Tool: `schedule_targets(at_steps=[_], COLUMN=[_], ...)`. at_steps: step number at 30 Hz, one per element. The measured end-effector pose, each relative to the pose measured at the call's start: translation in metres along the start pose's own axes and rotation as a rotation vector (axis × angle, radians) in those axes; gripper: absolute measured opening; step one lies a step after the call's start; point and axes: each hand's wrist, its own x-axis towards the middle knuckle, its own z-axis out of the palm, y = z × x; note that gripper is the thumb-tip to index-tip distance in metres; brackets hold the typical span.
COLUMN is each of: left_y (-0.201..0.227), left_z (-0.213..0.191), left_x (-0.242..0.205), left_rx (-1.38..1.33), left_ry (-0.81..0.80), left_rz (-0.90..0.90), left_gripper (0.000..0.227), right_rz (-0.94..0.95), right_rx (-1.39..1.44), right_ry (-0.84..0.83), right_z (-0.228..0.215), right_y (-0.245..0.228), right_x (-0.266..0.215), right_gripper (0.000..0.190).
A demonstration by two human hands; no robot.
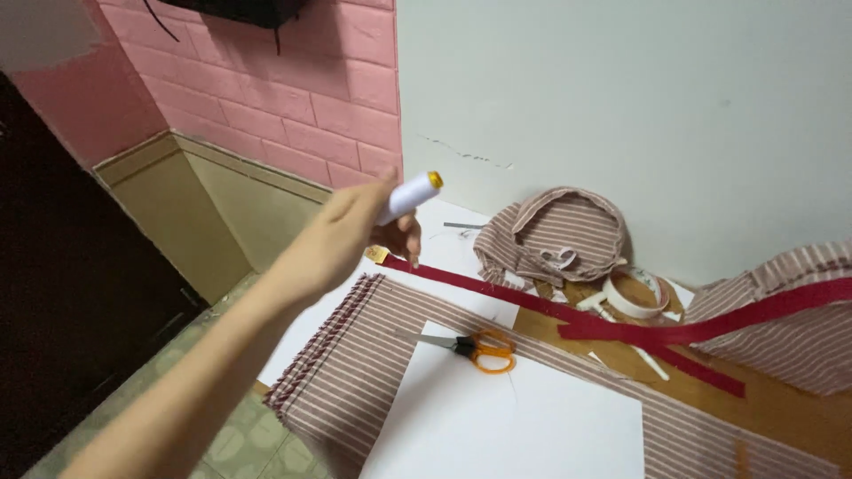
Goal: Unwinding and inspecting a length of white thread from a spool in preparation for sewing.
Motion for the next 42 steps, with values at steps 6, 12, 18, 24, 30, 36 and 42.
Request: schedule_targets(at_steps=[6, 12, 18, 24, 30, 36, 42], left_y=[-0.042, -0.110, -0.207, -0.219, -0.215, -0.206, -0.210], left_z=[0.056, 0.139, 0.167, 0.168, 0.168, 0.163, 0.159], left_x=[0.007, 0.040, 0.079, 0.072, 0.067, 0.060, 0.063], left_rx=[-0.047, -0.046, 0.162, 0.135, 0.172, 0.202, 0.223], left_ry=[-0.145, -0.228, -0.165, -0.069, -0.108, -0.080, -0.096], left_rz=[0.006, -0.080, -0.023, 0.065, 0.132, 0.183, 0.162], left_gripper=[0.055, 0.065, 0.057, 0.047, 0.049, 0.032, 0.025], right_rz=[0.144, -0.028, 0.092, 0.095, 0.050, 0.008, 0.071], right_rx=[0.066, 0.441, 0.624, 0.422, 0.344, 0.300, 0.256], right_ry=[0.074, 0.285, 0.255, 0.244, 0.314, 0.301, 0.328], right_z=[-0.069, -0.170, -0.183, -0.177, -0.177, -0.177, -0.175], right_y=[0.033, 0.110, 0.176, 0.190, 0.183, 0.185, 0.187], right_x=[0.040, 0.121, 0.140, 0.143, 0.143, 0.142, 0.143], right_gripper=[0.019, 0.045, 0.057, 0.047, 0.025, 0.018, 0.018])
